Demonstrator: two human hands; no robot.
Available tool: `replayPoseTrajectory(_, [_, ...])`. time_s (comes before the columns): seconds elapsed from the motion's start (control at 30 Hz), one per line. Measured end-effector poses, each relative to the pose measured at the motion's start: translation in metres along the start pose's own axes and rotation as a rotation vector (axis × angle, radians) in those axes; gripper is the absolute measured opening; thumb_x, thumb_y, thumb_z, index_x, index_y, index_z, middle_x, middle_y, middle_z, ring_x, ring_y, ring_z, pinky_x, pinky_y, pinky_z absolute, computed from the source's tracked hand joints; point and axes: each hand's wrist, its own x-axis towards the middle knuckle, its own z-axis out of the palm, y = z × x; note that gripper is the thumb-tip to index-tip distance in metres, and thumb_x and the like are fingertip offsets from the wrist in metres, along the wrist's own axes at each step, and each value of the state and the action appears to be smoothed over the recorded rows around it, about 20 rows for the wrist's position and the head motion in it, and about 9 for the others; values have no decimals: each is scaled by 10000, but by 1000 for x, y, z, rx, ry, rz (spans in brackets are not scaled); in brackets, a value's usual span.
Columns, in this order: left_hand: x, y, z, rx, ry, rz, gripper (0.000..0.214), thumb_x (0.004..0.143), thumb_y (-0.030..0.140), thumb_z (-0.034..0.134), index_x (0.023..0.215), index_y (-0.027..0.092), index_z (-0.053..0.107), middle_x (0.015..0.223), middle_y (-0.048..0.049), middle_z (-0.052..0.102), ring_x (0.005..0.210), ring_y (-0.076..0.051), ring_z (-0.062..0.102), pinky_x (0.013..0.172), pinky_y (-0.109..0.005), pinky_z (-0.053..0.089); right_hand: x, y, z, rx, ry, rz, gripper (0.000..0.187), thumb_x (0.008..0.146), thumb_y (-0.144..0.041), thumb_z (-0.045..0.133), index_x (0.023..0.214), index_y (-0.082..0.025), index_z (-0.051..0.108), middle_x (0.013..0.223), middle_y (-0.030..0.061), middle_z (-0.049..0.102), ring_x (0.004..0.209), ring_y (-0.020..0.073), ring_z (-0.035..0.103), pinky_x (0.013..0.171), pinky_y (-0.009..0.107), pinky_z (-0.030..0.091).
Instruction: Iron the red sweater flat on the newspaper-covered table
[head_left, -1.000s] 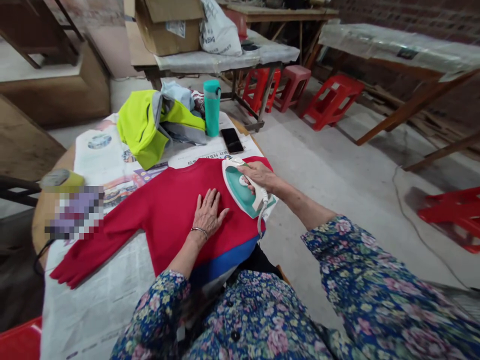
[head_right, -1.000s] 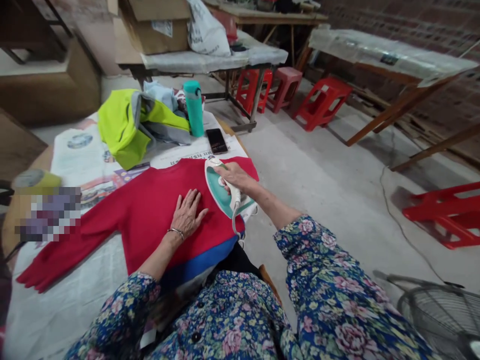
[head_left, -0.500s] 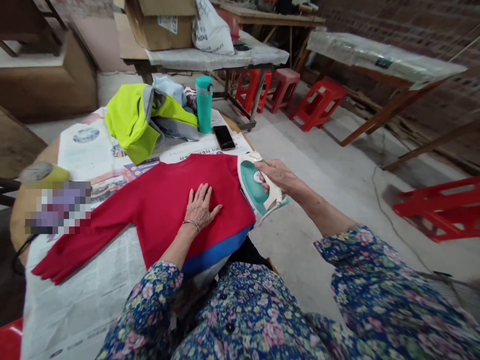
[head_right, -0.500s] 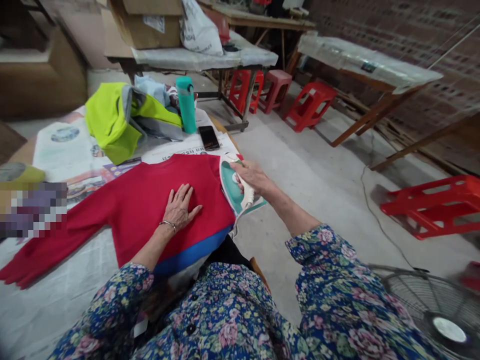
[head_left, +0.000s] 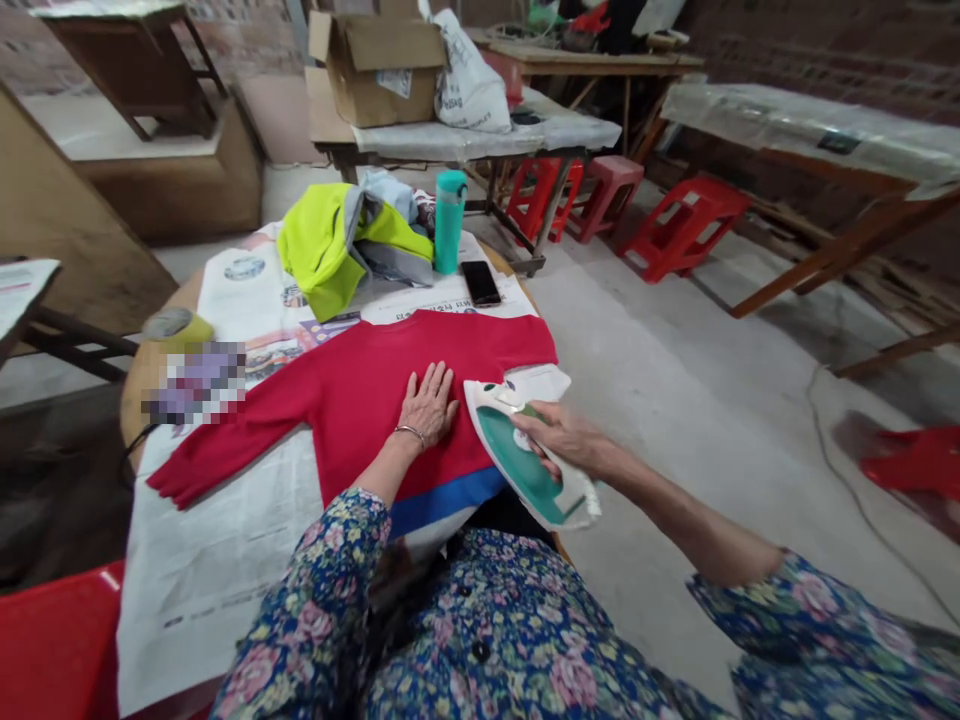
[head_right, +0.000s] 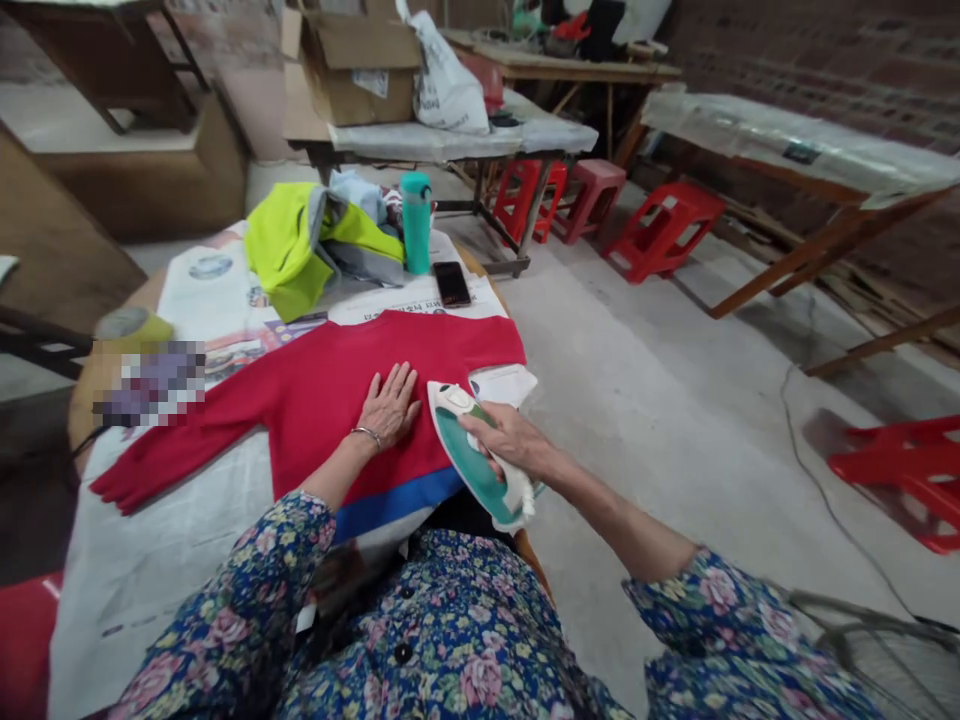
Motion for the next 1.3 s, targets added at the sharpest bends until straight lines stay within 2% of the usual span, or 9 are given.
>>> replayPoseTrajectory(0.17, [-34, -7, -4, -15, -9, 22, 624, 1119, 443, 503, 1715, 256, 510, 1807, -159, 454, 1702, -324, 399, 1382, -599, 328, -19, 7, 2, -89, -170, -58, 498, 915, -693, 745, 815, -267, 509, 576, -78, 532, 365, 102, 486, 363, 238, 394])
replayPoseTrajectory(0.4, [-175, -3, -6, 41, 138, 60, 693, 1040, 582, 680, 1692, 396, 536, 1782, -90, 512, 1683, -364, 421, 1393, -599, 290, -8, -11, 28, -57, -242, -114, 533, 876, -753, 746, 825, -272, 523, 576, -86, 520, 360, 109, 467, 357, 253, 374])
replayPoseTrajectory(0.57, [-233, 12, -12, 30, 254, -45, 509, 1091, 422, 609, 1591, 336, 650, 1639, -82, 673, 1579, -297, 564, 1360, -517, 378, 31, -33, 51, -5, -178, -139, 573, 848, -778, 761, 794, -268, 504, 572, -93, 509, 361, 105, 467, 371, 258, 427])
replayPoseTrajectory(0.7, [-244, 16, -9, -42, 466, -254, 341, 1079, 149, 502, 1276, 261, 757, 1432, -99, 785, 1424, -249, 670, 1247, -444, 493, 51, -43, 68, -63, -158, -148, 534, 892, -739, 749, 826, -265, 511, 567, -97, 514, 360, 108, 470, 363, 252, 421])
replayPoseTrajectory(0.8, [-242, 20, -5, -48, 558, -431, 251, 1066, 126, 509, 1144, 256, 710, 1290, -112, 794, 1261, -269, 713, 1118, -443, 546, 48, -47, 79, -123, -268, -160, 466, 949, -662, 733, 846, -262, 517, 580, -90, 530, 383, 109, 492, 382, 241, 426])
replayPoseTrajectory(0.93, [-239, 26, -4, -78, 624, -535, 404, 1084, 203, 518, 1483, 254, 554, 1403, -156, 701, 1338, -319, 665, 1164, -533, 519, 29, -57, 99, -239, -476, -147, 298, 1019, -528, 691, 969, -249, 601, 525, -104, 495, 397, 109, 460, 399, 217, 371])
replayPoseTrajectory(1.03, [-247, 24, -10, -134, 624, -503, 734, 1096, 326, 513, 1761, 235, 216, 1688, -225, 484, 1596, -402, 468, 1284, -643, 433, 20, -69, 118, -232, -629, -127, 293, 1016, -525, 715, 999, -242, 641, 592, -92, 552, 465, 113, 494, 433, 229, 380])
replayPoseTrajectory(1.17, [-259, 11, -17, -221, 479, -423, 986, 1065, 507, 543, 1809, 307, -73, 1918, -144, 66, 1742, -489, 170, 1398, -734, 234, 28, -73, 130, -248, -718, -177, 333, 901, -473, 891, 924, -243, 651, 704, -92, 627, 613, 107, 559, 519, 208, 415])
replayPoseTrajectory(1.3, [-259, 6, -23, -226, 438, -351, 1047, 1045, 480, 589, 1805, 378, -125, 1942, -71, -32, 1764, -494, 75, 1411, -754, 188, 25, -61, 111, -269, -709, -233, 353, 903, -504, 895, 927, -238, 664, 717, -88, 627, 618, 100, 545, 518, 200, 395])
